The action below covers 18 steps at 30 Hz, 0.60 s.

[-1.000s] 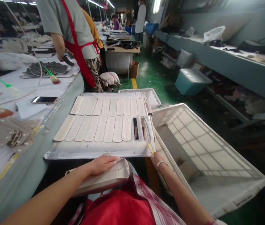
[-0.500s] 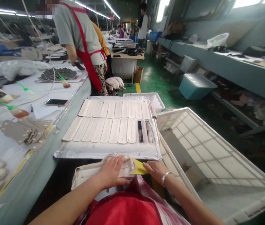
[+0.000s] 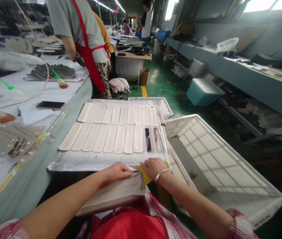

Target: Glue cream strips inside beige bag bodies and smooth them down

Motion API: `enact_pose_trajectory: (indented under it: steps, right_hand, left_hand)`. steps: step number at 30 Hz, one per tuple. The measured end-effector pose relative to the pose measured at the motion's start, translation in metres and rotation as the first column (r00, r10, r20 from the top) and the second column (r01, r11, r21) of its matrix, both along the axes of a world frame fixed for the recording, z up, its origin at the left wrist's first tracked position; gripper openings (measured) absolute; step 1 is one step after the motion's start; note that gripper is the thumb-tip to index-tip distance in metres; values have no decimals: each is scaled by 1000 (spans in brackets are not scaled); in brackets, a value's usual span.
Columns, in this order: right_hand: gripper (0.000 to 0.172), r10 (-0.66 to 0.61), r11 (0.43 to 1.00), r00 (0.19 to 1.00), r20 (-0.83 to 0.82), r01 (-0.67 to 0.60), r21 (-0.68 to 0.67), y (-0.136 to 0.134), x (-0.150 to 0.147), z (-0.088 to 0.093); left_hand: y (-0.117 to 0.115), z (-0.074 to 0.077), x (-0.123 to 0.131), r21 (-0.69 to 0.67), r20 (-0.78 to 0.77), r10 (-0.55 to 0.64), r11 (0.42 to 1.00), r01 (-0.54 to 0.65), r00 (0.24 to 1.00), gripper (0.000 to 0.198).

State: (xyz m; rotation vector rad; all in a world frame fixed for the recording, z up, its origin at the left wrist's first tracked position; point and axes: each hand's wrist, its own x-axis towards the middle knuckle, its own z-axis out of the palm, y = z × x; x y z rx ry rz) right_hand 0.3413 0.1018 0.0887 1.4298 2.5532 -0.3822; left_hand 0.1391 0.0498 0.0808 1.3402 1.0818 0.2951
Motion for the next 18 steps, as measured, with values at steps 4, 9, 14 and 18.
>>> enact_pose_trajectory:
  steps: [4, 9, 14, 18]
  right_hand:
    - [49, 49, 998, 999, 3, -49, 32, 3, -5, -3]
    - [49, 176, 981, 984, -25, -174, 84, 6, -3, -9]
    - [50, 265, 961, 963, -57, -259, 94, 11, 1, -14]
    - [48, 329, 942, 942, -72, -323, 88, 15, 0, -14]
  left_hand:
    - [5, -2, -4, -2, 41, -38, 999, 39, 998, 36]
    - [9, -13, -11, -96, 27, 9, 995, -6, 1000, 38]
    - [14, -21, -6, -120, 230, 61, 992, -34, 971, 62]
    - [19, -10, 0, -73, 387, -117, 985, 156, 915, 58]
